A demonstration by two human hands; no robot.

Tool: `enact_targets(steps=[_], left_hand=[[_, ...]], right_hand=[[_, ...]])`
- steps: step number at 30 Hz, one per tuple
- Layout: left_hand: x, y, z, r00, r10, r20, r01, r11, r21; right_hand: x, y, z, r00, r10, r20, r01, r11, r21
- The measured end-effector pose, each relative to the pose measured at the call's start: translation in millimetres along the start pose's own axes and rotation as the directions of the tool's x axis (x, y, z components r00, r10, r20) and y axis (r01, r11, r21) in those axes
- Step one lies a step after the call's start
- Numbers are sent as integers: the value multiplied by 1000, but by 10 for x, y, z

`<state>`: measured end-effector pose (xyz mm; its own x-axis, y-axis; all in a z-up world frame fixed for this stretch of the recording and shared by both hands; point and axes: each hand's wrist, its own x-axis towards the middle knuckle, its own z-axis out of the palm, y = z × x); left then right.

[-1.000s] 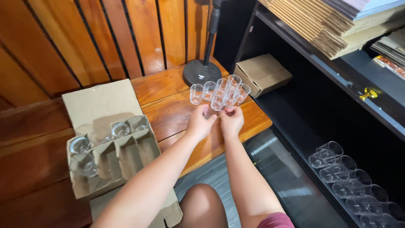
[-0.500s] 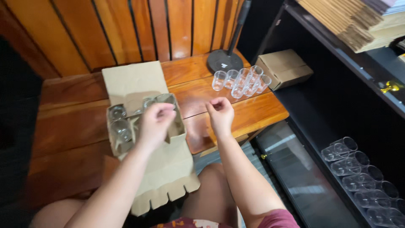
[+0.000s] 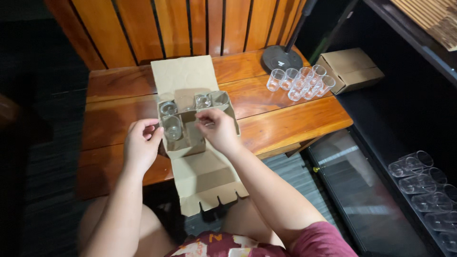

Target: The person opens a cardboard box containing small clear glasses. They remove the glasses one by one from the box and place them on the wooden table.

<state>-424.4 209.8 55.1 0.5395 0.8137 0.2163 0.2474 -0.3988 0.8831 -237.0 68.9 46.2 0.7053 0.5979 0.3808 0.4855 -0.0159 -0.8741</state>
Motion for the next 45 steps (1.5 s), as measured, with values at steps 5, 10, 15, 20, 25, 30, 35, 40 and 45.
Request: enact_targets(steps=[5, 10, 15, 20, 25, 30, 35, 40, 45], left_hand=[[62, -250, -39, 995, 31, 90, -38, 996, 80], [129, -208, -48, 982, 46, 185, -68, 991, 114], [227, -206, -10, 961, 14, 277, -88, 963, 255], [309, -342, 64, 954, 16, 298, -122, 932, 341], [337, -367, 84, 956, 13, 293, -123, 924, 361], [349, -201, 48, 939, -93, 330, -54, 910, 410], [395, -108, 50, 930, -128, 344, -41, 895, 444], [385, 61, 37, 923, -149, 354, -36, 884, 466], [404, 65, 19, 919, -170, 356, -46, 850, 525]], right_hand=[[-110, -191, 311, 985, -66, 157, 88, 987, -137], [-47, -237, 488, 945, -67, 319, 187, 914, -361], [-28, -330, 541, 929, -18, 370, 214, 841, -497], [-39, -282, 578, 944, 9, 331, 171, 843, -510], [-53, -297, 565, 946, 43, 321, 143, 834, -534], [-32, -354, 552, 943, 65, 326, 136, 820, -556], [-17, -324, 571, 941, 81, 328, 123, 821, -557], [-3, -374, 571, 932, 112, 346, 124, 797, -592], [10, -390, 572, 930, 124, 346, 116, 794, -597]])
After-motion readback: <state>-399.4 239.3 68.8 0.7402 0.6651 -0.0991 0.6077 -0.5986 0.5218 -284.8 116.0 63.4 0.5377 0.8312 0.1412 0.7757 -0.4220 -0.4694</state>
